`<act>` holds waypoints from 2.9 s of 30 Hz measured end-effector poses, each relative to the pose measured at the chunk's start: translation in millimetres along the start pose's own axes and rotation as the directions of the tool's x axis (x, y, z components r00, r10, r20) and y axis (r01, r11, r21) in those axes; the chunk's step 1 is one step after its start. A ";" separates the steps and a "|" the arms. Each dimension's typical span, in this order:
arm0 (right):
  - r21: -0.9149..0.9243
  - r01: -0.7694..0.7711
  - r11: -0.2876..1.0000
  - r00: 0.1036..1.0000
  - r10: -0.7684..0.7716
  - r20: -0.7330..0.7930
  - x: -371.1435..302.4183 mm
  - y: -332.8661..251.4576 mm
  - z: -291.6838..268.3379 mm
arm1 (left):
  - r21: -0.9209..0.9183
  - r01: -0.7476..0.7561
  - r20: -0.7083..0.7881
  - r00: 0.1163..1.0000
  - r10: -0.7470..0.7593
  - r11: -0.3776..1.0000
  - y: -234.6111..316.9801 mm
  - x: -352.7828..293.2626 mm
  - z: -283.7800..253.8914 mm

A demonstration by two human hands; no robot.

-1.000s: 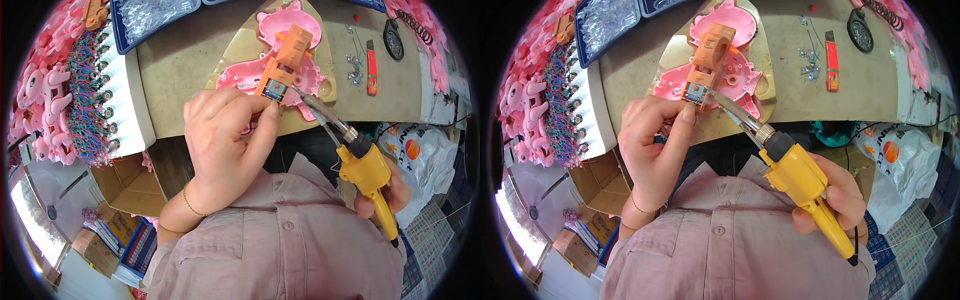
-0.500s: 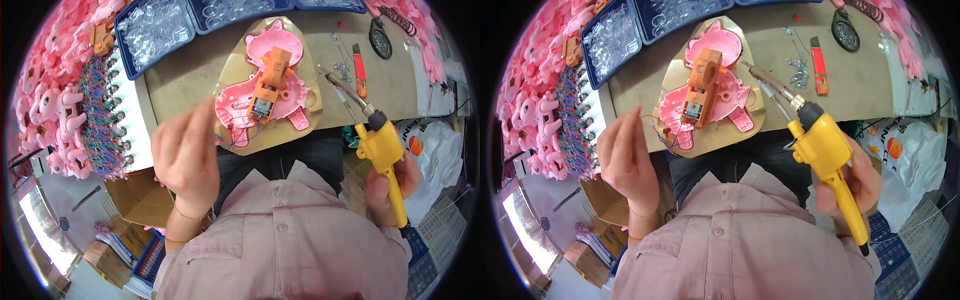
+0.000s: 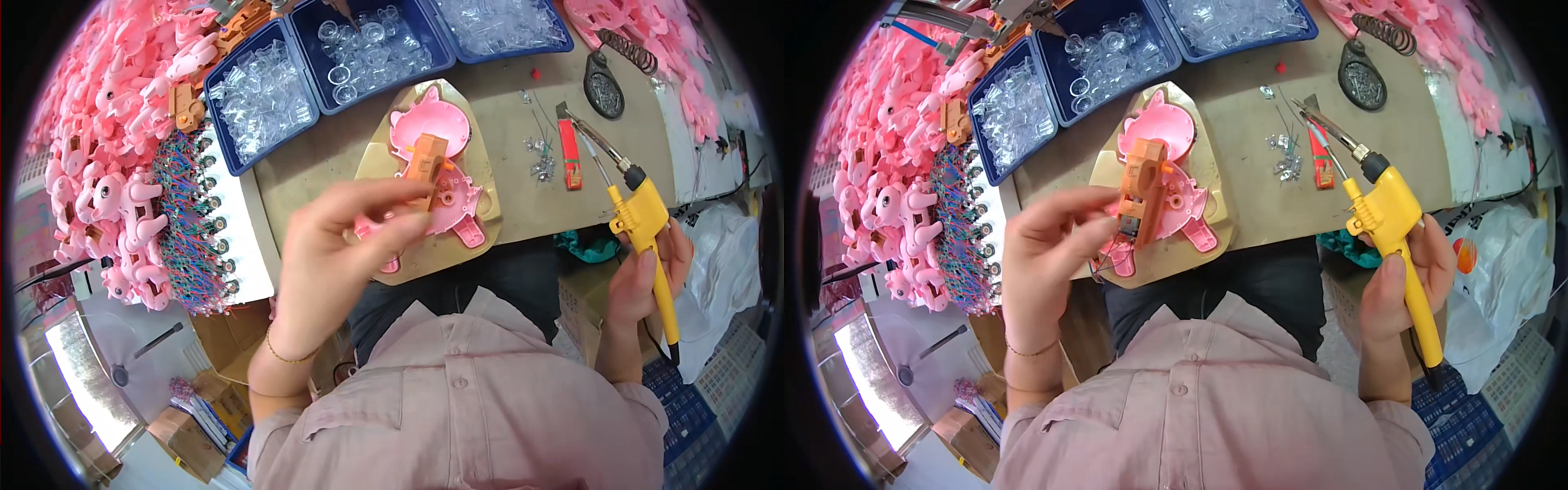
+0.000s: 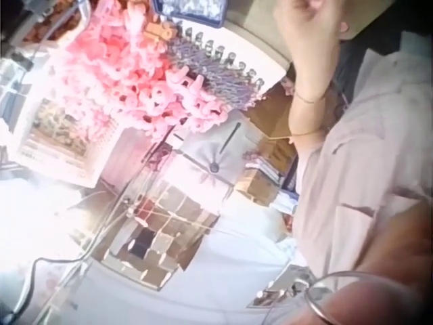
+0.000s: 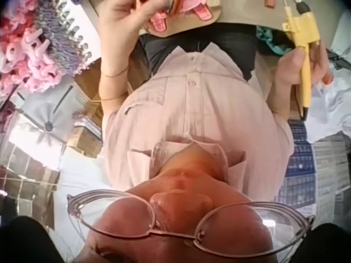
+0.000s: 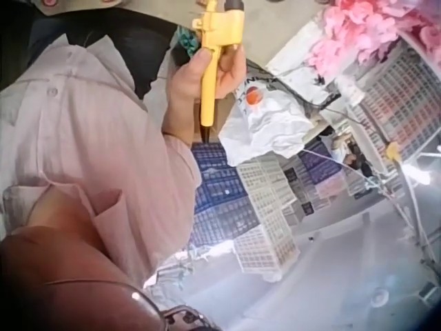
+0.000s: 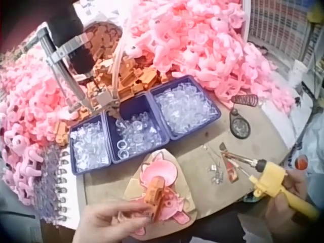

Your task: Assemble electronic components and plastic shells for toy ponies at a factory workbench.

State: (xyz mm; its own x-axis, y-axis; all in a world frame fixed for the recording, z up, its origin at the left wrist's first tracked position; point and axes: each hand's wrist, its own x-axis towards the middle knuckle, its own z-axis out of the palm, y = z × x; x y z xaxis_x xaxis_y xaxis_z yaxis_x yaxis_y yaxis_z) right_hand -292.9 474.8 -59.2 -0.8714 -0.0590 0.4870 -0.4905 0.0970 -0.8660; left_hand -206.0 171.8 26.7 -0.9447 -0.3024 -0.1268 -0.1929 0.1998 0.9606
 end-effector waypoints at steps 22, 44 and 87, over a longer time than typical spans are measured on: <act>0.002 0.013 1.000 0.948 -0.013 0.318 4.8 -20.8 32.8 | 0.558 -0.214 -0.113 0.938 0.329 0.802 -38.5 -6.6 17.5; -0.049 -0.112 0.992 0.955 0.121 0.271 -8.4 -26.7 21.7 | 0.507 -0.191 -0.137 0.945 0.297 0.841 -46.9 -10.4 21.4; -0.050 -0.715 0.697 0.233 0.305 0.923 21.5 -56.0 28.4 | 0.370 0.011 0.187 0.979 -0.086 0.929 -26.6 13.5 -6.0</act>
State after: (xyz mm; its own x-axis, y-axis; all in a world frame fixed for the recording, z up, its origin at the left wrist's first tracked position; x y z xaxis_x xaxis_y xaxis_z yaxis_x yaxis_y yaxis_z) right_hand -284.1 439.9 -3.4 -0.3492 -0.9016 -0.2552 0.2808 0.1591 -0.9465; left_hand -212.0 156.8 0.9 -0.9575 -0.1389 -0.2526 -0.2875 0.5271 0.7997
